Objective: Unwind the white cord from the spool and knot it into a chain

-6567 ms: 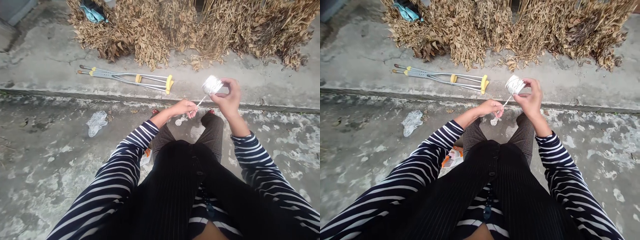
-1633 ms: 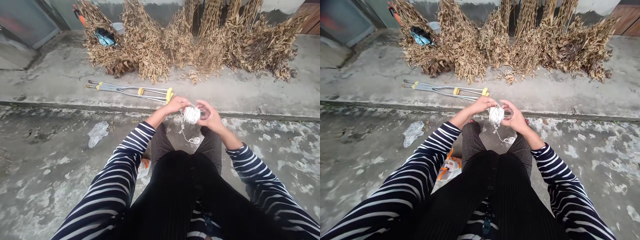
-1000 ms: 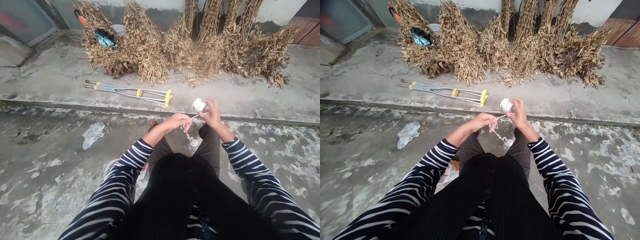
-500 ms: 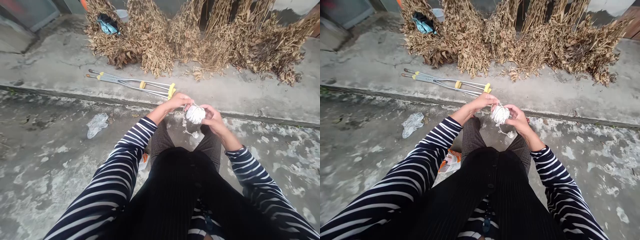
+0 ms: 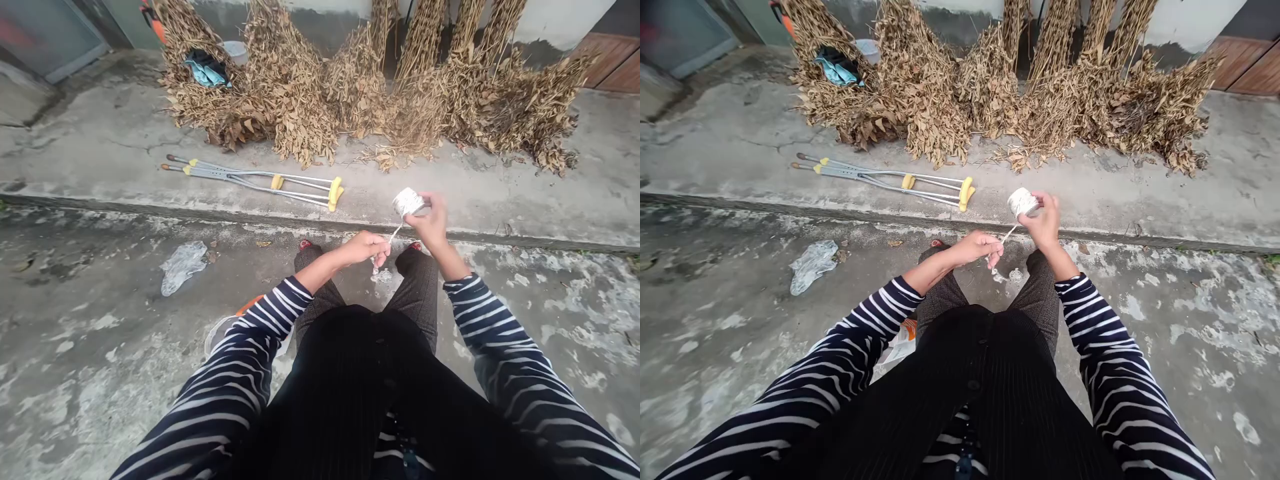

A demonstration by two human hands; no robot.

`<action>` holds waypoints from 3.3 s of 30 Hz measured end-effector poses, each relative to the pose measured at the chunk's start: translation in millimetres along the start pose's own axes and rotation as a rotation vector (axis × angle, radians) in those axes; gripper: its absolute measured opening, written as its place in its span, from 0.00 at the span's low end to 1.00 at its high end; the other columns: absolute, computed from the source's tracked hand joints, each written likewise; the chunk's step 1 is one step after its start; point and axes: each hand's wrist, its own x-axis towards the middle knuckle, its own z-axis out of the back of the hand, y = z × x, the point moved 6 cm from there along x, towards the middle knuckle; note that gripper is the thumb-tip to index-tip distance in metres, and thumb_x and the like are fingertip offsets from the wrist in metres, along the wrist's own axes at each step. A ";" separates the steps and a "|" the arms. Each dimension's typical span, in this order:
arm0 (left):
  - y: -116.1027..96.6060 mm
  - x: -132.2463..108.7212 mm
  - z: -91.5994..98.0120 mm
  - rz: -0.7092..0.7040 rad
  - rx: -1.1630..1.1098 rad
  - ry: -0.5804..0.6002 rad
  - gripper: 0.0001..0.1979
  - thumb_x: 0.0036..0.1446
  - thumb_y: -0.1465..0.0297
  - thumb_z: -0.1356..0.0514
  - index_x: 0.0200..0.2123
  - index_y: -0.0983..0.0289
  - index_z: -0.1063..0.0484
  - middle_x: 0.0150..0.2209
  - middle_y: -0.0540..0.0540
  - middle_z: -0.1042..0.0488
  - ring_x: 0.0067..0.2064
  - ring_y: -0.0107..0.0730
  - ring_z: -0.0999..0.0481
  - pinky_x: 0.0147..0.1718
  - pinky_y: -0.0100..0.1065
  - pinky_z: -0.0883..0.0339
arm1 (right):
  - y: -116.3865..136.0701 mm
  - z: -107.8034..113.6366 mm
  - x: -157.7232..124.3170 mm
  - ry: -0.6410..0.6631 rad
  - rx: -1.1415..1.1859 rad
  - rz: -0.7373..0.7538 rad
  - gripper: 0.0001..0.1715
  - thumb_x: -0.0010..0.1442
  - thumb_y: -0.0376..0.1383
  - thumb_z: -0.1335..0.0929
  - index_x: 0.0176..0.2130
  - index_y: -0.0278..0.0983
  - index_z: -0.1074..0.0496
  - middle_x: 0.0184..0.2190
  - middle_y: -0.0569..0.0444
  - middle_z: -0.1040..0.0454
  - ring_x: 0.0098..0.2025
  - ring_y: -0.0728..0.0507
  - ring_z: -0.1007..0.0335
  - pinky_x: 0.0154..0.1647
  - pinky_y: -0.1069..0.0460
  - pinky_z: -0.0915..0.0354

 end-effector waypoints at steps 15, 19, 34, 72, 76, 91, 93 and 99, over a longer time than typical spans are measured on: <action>-72.3 10.3 63.1 -0.096 0.018 -0.178 0.15 0.61 0.66 0.33 0.26 0.70 0.24 0.21 0.54 0.25 0.20 0.24 0.29 0.26 0.29 0.35 | 22.1 -27.0 -50.6 0.313 0.068 -0.013 0.35 0.41 0.30 0.30 0.51 0.41 0.27 0.56 0.47 0.33 0.55 0.38 0.33 0.40 0.49 0.24; -87.0 17.6 65.1 -0.099 0.203 -0.194 0.18 0.61 0.67 0.32 0.21 0.70 0.26 0.19 0.54 0.25 0.17 0.19 0.34 0.25 0.27 0.39 | 39.4 -28.4 -53.4 0.401 0.231 -0.061 0.34 0.40 0.32 0.30 0.50 0.40 0.28 0.52 0.48 0.31 0.52 0.39 0.31 0.38 0.51 0.27; 11.3 26.5 43.8 -0.054 -0.147 -0.148 0.26 0.55 0.50 0.30 0.24 0.68 0.26 0.16 0.51 0.29 0.16 0.21 0.35 0.23 0.28 0.37 | 67.3 -7.2 -46.2 0.326 0.556 -0.174 0.43 0.42 0.40 0.23 0.58 0.42 0.29 0.61 0.46 0.28 0.60 0.33 0.29 0.56 0.37 0.25; -40.6 53.8 27.2 -0.262 -0.215 -0.419 0.10 0.54 0.67 0.30 0.35 0.69 0.20 0.29 0.53 0.20 0.32 0.27 0.23 0.32 0.28 0.29 | 103.2 14.3 16.6 0.298 0.659 -0.368 0.25 0.38 0.30 0.28 0.41 0.38 0.23 0.37 0.53 0.22 0.39 0.44 0.23 0.38 0.47 0.19; -38.8 39.4 18.9 -0.237 -0.252 -0.289 0.20 0.53 0.57 0.28 0.41 0.68 0.20 0.30 0.55 0.19 0.34 0.31 0.20 0.34 0.30 0.29 | 103.9 19.0 19.1 0.266 0.649 -0.350 0.24 0.39 0.30 0.28 0.40 0.39 0.22 0.37 0.53 0.21 0.40 0.44 0.24 0.37 0.49 0.19; 53.6 -12.3 61.5 -0.082 0.109 -0.289 0.20 0.61 0.53 0.38 0.35 0.66 0.21 0.37 0.58 0.17 0.40 0.34 0.22 0.48 0.35 0.32 | 77.3 38.8 16.0 0.161 0.858 -0.413 0.22 0.40 0.33 0.25 0.38 0.43 0.26 0.39 0.55 0.21 0.45 0.42 0.24 0.40 0.50 0.19; 71.2 -15.6 67.2 -0.033 0.218 -0.264 0.20 0.62 0.54 0.40 0.35 0.65 0.20 0.37 0.57 0.17 0.40 0.33 0.23 0.46 0.33 0.32 | 79.6 42.8 15.4 0.147 0.832 -0.390 0.22 0.41 0.35 0.24 0.38 0.44 0.27 0.38 0.55 0.21 0.45 0.41 0.24 0.40 0.47 0.19; 106.7 -11.3 105.5 0.106 0.409 -0.343 0.16 0.58 0.59 0.38 0.27 0.66 0.23 0.32 0.54 0.20 0.34 0.31 0.26 0.41 0.32 0.32 | 118.6 60.2 19.2 0.126 0.860 -0.254 0.23 0.40 0.35 0.26 0.40 0.44 0.29 0.35 0.56 0.25 0.42 0.43 0.26 0.38 0.49 0.23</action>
